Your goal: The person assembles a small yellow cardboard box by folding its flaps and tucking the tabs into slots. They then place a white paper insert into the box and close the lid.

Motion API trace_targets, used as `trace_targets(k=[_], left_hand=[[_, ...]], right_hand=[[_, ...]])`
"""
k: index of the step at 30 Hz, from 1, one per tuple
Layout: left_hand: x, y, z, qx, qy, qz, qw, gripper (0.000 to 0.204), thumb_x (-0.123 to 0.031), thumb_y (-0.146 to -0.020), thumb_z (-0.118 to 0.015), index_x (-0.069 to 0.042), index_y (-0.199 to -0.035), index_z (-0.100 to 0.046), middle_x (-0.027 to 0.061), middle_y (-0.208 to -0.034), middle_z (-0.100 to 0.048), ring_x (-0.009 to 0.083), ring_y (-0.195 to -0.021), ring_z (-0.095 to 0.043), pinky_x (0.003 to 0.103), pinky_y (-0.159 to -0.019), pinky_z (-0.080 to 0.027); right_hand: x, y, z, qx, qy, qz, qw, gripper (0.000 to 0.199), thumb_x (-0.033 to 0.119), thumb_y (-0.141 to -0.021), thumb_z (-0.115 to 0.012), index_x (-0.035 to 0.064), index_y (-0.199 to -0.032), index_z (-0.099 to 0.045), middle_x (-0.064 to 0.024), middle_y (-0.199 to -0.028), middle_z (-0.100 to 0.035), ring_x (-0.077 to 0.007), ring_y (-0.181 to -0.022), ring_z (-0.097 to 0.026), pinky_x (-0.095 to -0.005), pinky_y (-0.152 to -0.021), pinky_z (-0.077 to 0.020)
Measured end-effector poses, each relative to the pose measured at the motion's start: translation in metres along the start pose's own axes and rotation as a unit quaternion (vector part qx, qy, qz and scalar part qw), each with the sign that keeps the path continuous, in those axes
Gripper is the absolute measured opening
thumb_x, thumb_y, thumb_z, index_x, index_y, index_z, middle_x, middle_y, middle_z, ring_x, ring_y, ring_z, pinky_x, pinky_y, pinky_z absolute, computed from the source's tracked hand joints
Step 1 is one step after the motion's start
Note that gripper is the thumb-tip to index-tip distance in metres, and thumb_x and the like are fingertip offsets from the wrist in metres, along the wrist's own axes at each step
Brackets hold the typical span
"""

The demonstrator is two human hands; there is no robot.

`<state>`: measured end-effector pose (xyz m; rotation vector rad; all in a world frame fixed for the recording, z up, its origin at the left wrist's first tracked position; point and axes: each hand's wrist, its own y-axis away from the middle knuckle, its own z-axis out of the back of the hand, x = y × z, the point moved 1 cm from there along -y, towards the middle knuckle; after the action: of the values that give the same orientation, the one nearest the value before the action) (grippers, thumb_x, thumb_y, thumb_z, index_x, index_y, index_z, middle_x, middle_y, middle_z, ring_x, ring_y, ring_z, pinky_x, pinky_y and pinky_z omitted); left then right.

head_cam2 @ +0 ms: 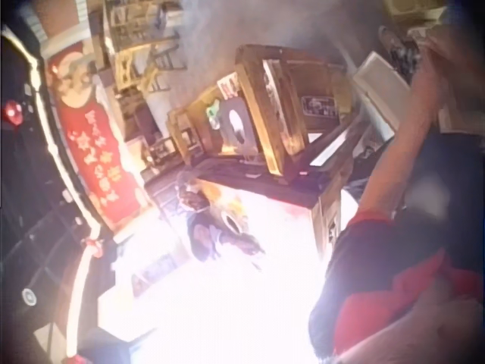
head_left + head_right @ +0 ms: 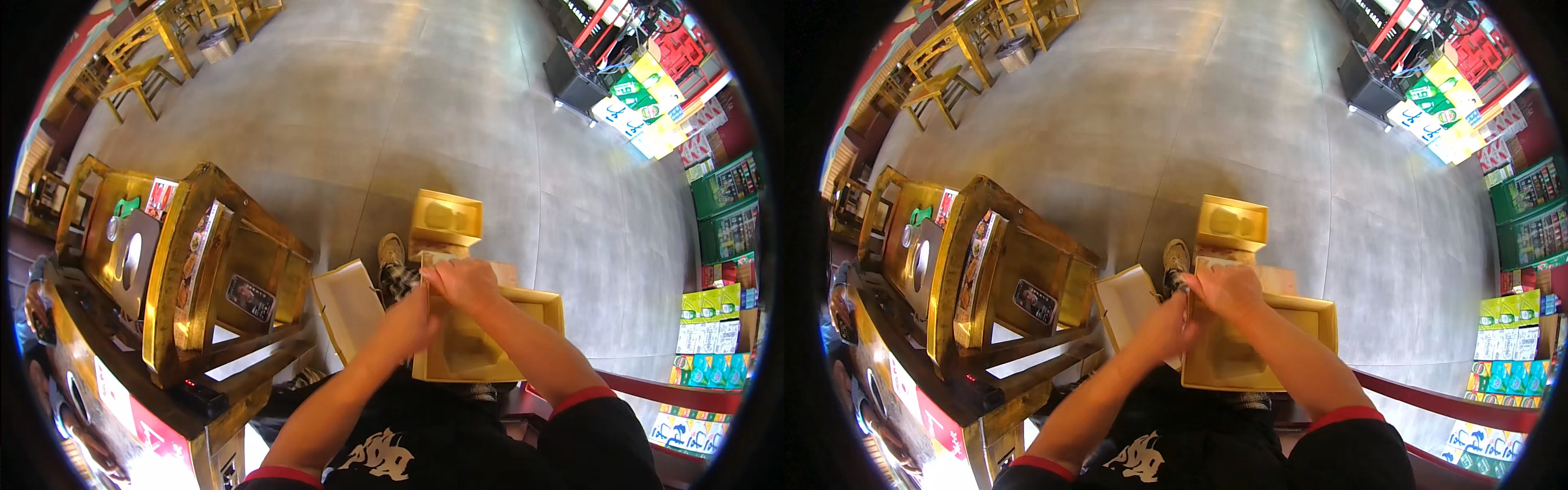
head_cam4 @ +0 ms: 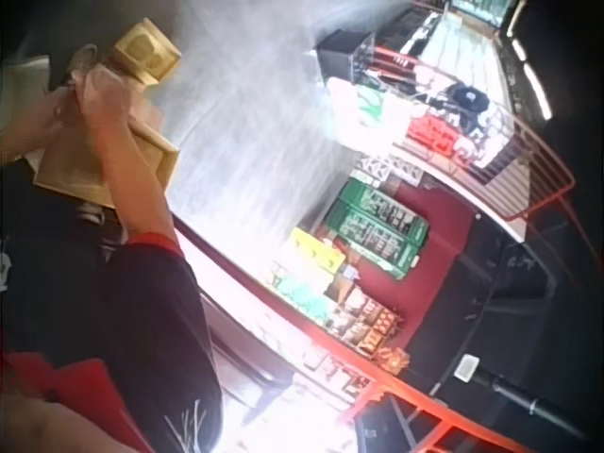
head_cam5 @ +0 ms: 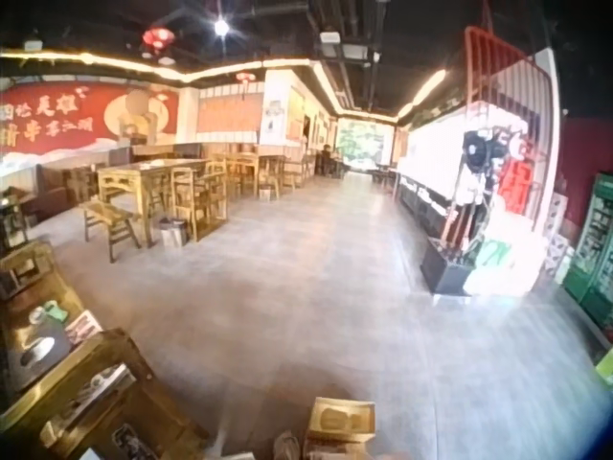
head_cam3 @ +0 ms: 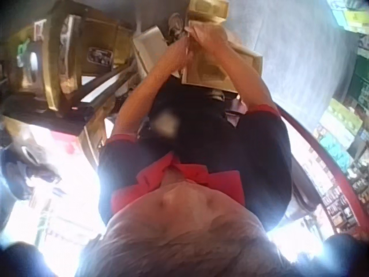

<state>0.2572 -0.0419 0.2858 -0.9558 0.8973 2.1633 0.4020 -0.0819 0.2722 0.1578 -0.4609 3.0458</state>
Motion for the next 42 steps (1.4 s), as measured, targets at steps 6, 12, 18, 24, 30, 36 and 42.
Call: trace_targets(k=[6,12,18,24,30,36,42], left_hand=[[-0.005,0.017,0.02,-0.123,-0.082,-0.497,0.855,0.016,-0.017,-0.071,-0.068,-0.004,-0.074,-0.059,0.01,-0.083,-0.06,0.0304,-0.082,-0.055,0.04,-0.079,-0.044],[0.009,-0.011,0.015,-0.108,0.032,-0.486,0.867,0.027,-0.01,-0.07,-0.067,-0.007,-0.049,-0.05,0.0039,-0.055,-0.051,0.0234,-0.064,-0.052,0.033,-0.071,-0.042],[0.005,-0.039,-0.017,-0.202,0.192,-0.466,0.839,0.033,-0.001,-0.071,-0.061,-0.007,-0.046,-0.042,0.0036,-0.048,-0.04,0.0227,-0.051,-0.038,0.033,-0.061,-0.035],[0.001,-0.054,-0.025,-0.231,0.23,-0.435,0.839,0.034,-0.002,-0.072,-0.061,-0.008,-0.044,-0.042,0.0023,-0.047,-0.04,0.0211,-0.05,-0.037,0.032,-0.059,-0.034],[-0.009,-0.053,-0.027,-0.225,0.247,-0.415,0.846,0.032,-0.003,-0.07,-0.062,-0.009,-0.044,-0.045,0.002,-0.046,-0.041,0.0204,-0.048,-0.036,0.031,-0.057,-0.033],[-0.013,-0.052,-0.03,-0.229,0.249,-0.393,0.855,0.032,-0.003,-0.069,-0.063,-0.009,-0.043,-0.044,0.0024,-0.045,-0.04,0.0208,-0.047,-0.036,0.031,-0.056,-0.032],[-0.014,-0.054,-0.021,-0.241,0.237,-0.38,0.861,0.034,-0.004,-0.068,-0.062,-0.009,-0.042,-0.042,0.0026,-0.045,-0.04,0.0207,-0.046,-0.035,0.031,-0.057,-0.032]], right_hand=[[0.01,0.011,-0.001,-0.047,-0.061,0.001,0.997,0.034,0.035,-0.082,-0.059,0.0123,-0.058,-0.05,-0.0044,-0.051,-0.052,-0.0246,-0.047,-0.054,-0.0374,-0.042,-0.0413],[0.02,-0.004,-0.014,-0.042,-0.029,-0.097,0.994,0.042,0.04,-0.083,-0.055,0.0109,-0.053,-0.051,-0.0078,-0.053,-0.054,-0.0292,-0.048,-0.054,-0.0408,-0.042,-0.0405],[-0.013,-0.012,-0.036,0.016,0.019,-0.113,0.993,0.045,0.044,-0.086,-0.051,0.0124,-0.053,-0.052,-0.0089,-0.055,-0.057,-0.0304,-0.048,-0.054,-0.0412,-0.044,-0.0415],[-0.031,-0.017,-0.052,0.002,0.021,-0.108,0.994,0.039,0.036,-0.087,-0.051,0.0126,-0.056,-0.054,-0.0091,-0.054,-0.056,-0.0295,-0.047,-0.055,-0.0404,-0.043,-0.0415],[-0.044,-0.02,-0.063,-0.002,0.01,-0.103,0.995,0.032,0.029,-0.084,-0.054,0.0129,-0.057,-0.056,-0.0083,-0.053,-0.056,-0.0281,-0.045,-0.054,-0.0397,-0.044,-0.0418],[-0.04,-0.026,-0.063,-0.011,0.006,-0.055,0.998,0.033,0.027,-0.083,-0.056,0.0141,-0.053,-0.054,-0.0081,-0.049,-0.054,-0.0271,-0.042,-0.052,-0.0388,-0.042,-0.0402],[-0.034,-0.036,-0.066,0.029,-0.025,-0.066,0.997,0.032,0.024,-0.084,-0.055,0.0115,-0.055,-0.054,-0.0081,-0.051,-0.055,-0.027,-0.044,-0.053,-0.0396,-0.042,-0.0383]])
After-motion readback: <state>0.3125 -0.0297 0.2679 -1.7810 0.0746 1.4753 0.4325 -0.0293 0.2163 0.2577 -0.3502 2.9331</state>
